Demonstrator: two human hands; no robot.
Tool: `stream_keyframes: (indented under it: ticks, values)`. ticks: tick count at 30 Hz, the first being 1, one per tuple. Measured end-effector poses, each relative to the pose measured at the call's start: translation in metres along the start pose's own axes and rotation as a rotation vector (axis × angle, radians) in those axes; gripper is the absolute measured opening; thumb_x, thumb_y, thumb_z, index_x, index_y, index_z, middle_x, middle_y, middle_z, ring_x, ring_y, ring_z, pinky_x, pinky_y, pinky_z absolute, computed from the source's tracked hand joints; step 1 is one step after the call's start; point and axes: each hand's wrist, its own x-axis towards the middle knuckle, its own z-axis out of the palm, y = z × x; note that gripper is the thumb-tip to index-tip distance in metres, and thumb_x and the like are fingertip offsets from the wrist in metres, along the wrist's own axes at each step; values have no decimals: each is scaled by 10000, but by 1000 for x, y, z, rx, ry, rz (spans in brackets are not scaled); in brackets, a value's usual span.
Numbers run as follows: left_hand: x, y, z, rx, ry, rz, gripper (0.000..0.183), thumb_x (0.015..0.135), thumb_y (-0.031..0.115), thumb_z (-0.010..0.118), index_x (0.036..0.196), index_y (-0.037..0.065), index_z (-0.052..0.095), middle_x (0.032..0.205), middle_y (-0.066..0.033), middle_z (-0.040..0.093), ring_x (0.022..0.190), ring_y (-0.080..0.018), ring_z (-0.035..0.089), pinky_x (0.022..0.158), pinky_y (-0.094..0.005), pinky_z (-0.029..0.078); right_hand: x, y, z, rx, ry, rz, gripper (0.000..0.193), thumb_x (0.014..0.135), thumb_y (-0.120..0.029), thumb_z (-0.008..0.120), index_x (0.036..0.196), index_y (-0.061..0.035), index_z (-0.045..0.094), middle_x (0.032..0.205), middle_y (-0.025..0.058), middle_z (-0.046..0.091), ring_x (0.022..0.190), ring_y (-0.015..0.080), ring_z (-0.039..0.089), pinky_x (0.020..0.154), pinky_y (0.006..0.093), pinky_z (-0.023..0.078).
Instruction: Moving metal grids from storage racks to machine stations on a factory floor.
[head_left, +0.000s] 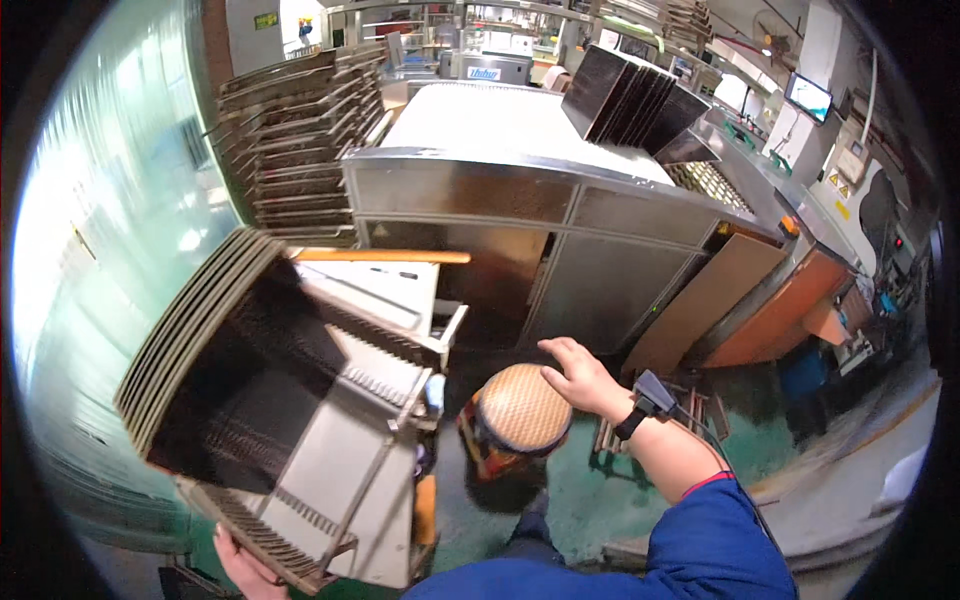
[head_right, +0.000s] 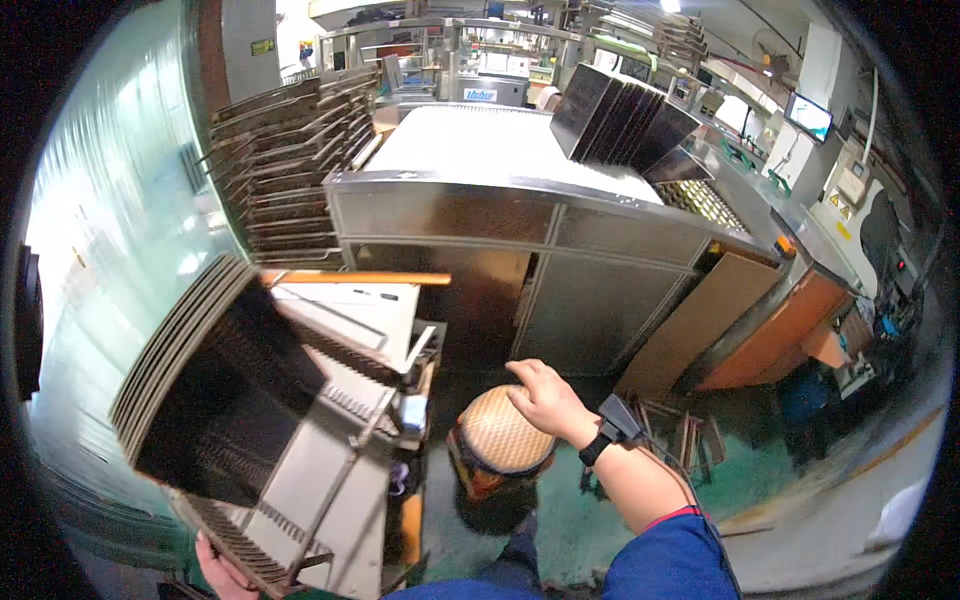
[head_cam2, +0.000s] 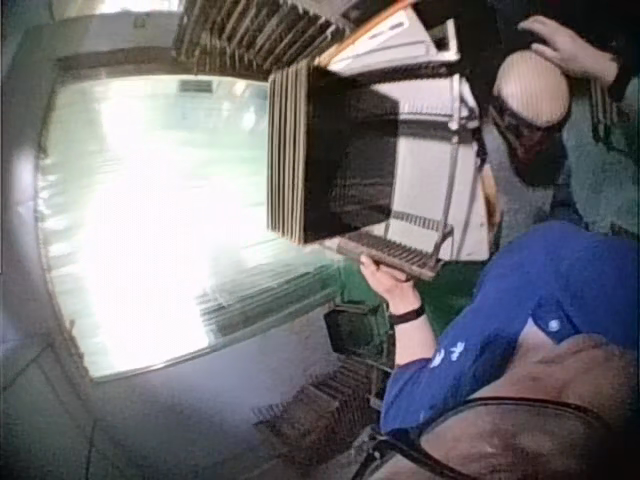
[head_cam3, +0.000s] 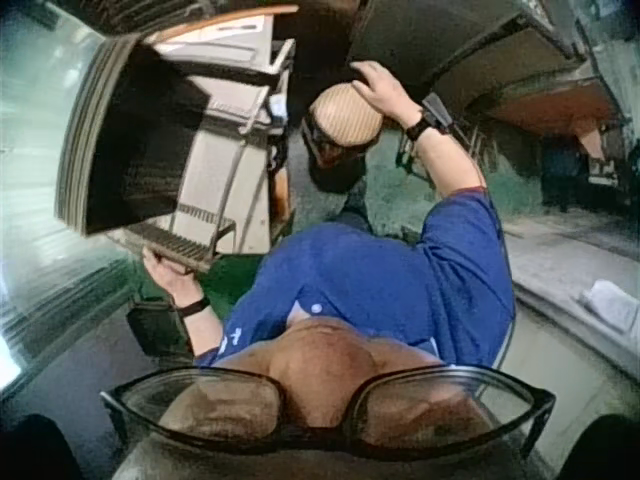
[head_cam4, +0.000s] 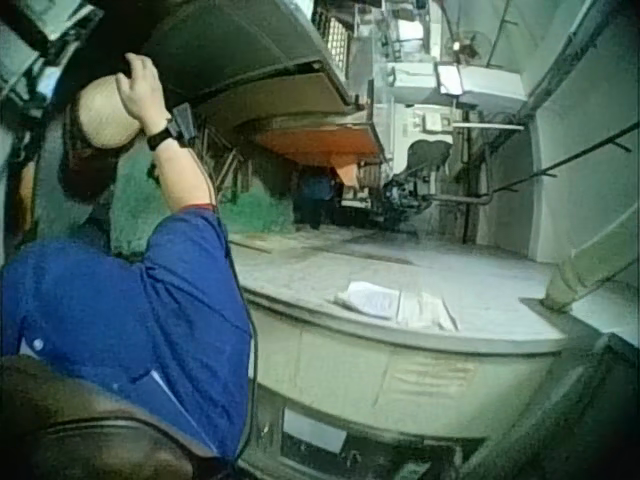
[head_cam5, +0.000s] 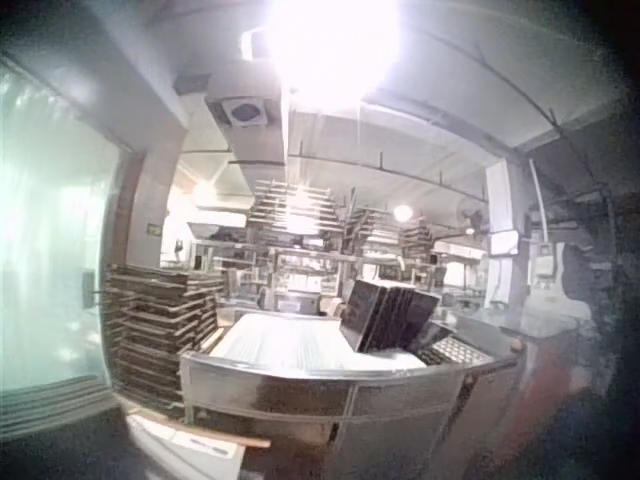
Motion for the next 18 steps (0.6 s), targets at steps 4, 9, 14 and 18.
stream_keyframes:
  ticks: [4,9,14,18]
  values:
    - [-9,-33,21,121,184,57,464,1055,407,452,1291,14,527,1213,-156,606,1050,-312,617,889,-491,537,11,103,-35,82,2,162,561,948,-236,627,1427,-2,453,1325,228,555,1254,368,545,1078,430,438]
    - [-8,-74,57,150,345,90,483,1062,406,428,1323,9,517,1282,-176,584,1088,-341,605,927,-501,526,77,181,-110,131,144,173,618,946,-266,635,1457,0,412,1344,250,547,1250,366,560,1067,430,452]
    - [-19,-76,89,128,373,89,514,1058,417,434,1372,15,503,1343,-182,568,1148,-355,588,978,-513,500,174,238,-146,290,441,282,680,950,-322,649,1488,-13,370,1355,252,543,1265,352,549,1074,439,439]
    - [-17,-71,90,101,464,-19,573,1036,473,465,1418,47,495,1395,-177,564,1209,-365,573,1011,-516,482,232,279,-188,126,581,374,784,915,-387,686,1474,48,350,1377,281,507,1290,382,503,1099,449,398]
